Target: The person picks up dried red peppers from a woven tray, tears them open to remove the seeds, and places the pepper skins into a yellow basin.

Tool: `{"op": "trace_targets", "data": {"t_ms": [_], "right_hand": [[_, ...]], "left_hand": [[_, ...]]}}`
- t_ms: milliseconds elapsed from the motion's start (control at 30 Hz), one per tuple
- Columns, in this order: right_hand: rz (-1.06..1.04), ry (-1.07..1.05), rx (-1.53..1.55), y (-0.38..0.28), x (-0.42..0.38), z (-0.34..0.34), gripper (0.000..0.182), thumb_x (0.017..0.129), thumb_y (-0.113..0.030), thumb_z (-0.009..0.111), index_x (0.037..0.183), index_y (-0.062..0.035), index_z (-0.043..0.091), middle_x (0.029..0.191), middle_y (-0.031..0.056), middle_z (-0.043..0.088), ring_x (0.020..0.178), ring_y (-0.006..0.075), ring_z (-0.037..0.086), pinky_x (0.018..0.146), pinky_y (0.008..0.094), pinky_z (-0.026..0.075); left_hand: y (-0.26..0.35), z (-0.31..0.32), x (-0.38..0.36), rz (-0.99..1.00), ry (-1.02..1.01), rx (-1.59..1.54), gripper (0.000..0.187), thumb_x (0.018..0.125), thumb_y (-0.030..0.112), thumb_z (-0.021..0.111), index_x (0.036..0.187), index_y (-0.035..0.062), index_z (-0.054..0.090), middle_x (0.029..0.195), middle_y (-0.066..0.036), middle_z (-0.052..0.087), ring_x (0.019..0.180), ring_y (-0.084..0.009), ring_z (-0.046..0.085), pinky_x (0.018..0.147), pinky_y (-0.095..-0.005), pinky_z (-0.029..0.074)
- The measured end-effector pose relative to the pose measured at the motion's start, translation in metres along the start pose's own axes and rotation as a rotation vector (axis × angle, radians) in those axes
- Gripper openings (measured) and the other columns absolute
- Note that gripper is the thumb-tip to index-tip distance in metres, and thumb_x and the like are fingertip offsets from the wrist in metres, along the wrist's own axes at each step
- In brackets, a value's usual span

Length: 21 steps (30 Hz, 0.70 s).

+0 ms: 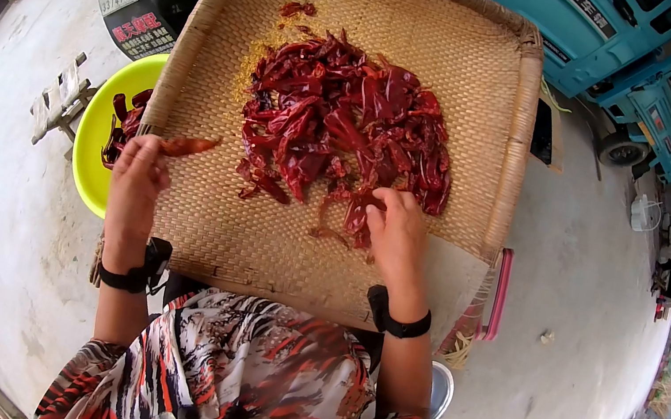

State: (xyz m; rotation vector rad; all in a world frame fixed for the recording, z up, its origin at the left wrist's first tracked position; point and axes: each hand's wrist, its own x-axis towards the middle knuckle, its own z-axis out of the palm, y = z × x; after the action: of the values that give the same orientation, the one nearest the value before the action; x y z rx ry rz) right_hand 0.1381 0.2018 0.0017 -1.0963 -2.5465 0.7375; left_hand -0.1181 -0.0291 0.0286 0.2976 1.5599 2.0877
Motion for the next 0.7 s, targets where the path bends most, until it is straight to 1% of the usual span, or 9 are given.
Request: {"op": "trace_targets", "data": {"t_ms": [100,200,233,333,433,467,533,633,700], "right_hand": [[-0.017,0.030,-0.191,0.011,0.008,0.004,0.025,0.088,-0.013,0.064,0.110,-0.0014,0.061,0.102,0.0112,0.058,0.090,0.0265,0.058,0.076,0.0375,0.048],[0.018,-0.027,-0.245,0.006,0.011,0.001,0.020,0.085,-0.011,0.066,0.103,-0.0034,0.060,0.103,0.0118,0.058,0.100,0.0280,0.055,0.081,0.0407,0.047],[0.034,-0.052,-0.259,0.003,0.011,0.000,0.018,0.084,-0.011,0.066,0.100,-0.0045,0.060,0.103,0.0120,0.058,0.104,0.0281,0.054,0.083,0.0416,0.046],[-0.019,0.032,-0.206,0.003,0.007,0.000,0.017,0.081,-0.010,0.069,0.093,-0.0029,0.059,0.097,0.0114,0.061,0.095,0.0268,0.059,0.076,0.0394,0.048],[0.075,-0.027,0.157,-0.023,-0.003,-0.010,0.018,0.080,-0.010,0.070,0.091,-0.0015,0.059,0.089,0.0104,0.063,0.082,0.0244,0.062,0.071,0.0356,0.048],[0.039,-0.075,0.259,-0.028,-0.009,-0.005,0.018,0.081,-0.011,0.070,0.091,-0.0011,0.059,0.087,0.0104,0.063,0.080,0.0238,0.062,0.070,0.0347,0.048],[-0.030,-0.167,0.463,-0.040,-0.023,0.007,0.018,0.081,-0.011,0.070,0.091,-0.0005,0.059,0.083,0.0103,0.063,0.074,0.0225,0.063,0.067,0.0330,0.049],[-0.142,-0.322,0.484,-0.055,-0.035,0.009,0.015,0.086,-0.007,0.066,0.098,0.0003,0.061,0.087,0.0046,0.063,0.079,0.0113,0.061,0.069,0.0252,0.049],[-0.136,-0.343,0.546,-0.056,-0.037,0.009,0.015,0.087,-0.007,0.065,0.099,0.0001,0.062,0.088,0.0047,0.063,0.079,0.0119,0.061,0.070,0.0257,0.049]], "left_hand": [[0.011,-0.011,0.010,0.154,0.302,-0.214,0.029,0.097,0.016,0.055,0.122,0.0032,0.050,0.094,-0.002,0.057,0.070,-0.0067,0.050,0.064,-0.0206,0.044],[0.016,-0.008,0.007,0.106,0.284,-0.180,0.029,0.095,0.012,0.055,0.122,0.0023,0.051,0.094,-0.002,0.056,0.070,-0.0069,0.050,0.066,-0.0204,0.044],[0.015,-0.002,0.003,0.048,0.222,-0.106,0.028,0.093,0.008,0.056,0.120,0.0022,0.052,0.091,-0.001,0.055,0.071,-0.0067,0.049,0.067,-0.0200,0.043],[0.000,0.020,-0.014,-0.101,-0.070,-0.019,0.024,0.094,0.007,0.055,0.118,0.0031,0.056,0.087,0.000,0.056,0.071,-0.0059,0.050,0.064,-0.0197,0.042],[-0.014,0.049,-0.032,-0.207,-0.369,0.102,0.023,0.094,0.010,0.058,0.116,0.0027,0.057,0.085,0.002,0.055,0.072,-0.0052,0.049,0.065,-0.0196,0.042],[-0.020,0.058,-0.037,-0.243,-0.449,0.133,0.023,0.095,0.013,0.059,0.116,0.0026,0.057,0.085,0.002,0.055,0.072,-0.0049,0.049,0.066,-0.0195,0.042],[-0.033,0.073,-0.047,-0.288,-0.560,0.132,0.022,0.095,0.017,0.059,0.112,0.0025,0.058,0.084,0.002,0.056,0.070,-0.0052,0.049,0.065,-0.0195,0.042],[-0.043,0.075,-0.050,-0.333,-0.673,0.195,0.021,0.096,0.021,0.060,0.107,0.0028,0.060,0.082,0.002,0.057,0.068,-0.0054,0.049,0.063,-0.0196,0.043],[-0.045,0.071,-0.049,-0.390,-0.671,0.239,0.017,0.096,0.021,0.059,0.100,0.0043,0.061,0.078,0.003,0.058,0.065,-0.0055,0.049,0.060,-0.0199,0.042]]}}
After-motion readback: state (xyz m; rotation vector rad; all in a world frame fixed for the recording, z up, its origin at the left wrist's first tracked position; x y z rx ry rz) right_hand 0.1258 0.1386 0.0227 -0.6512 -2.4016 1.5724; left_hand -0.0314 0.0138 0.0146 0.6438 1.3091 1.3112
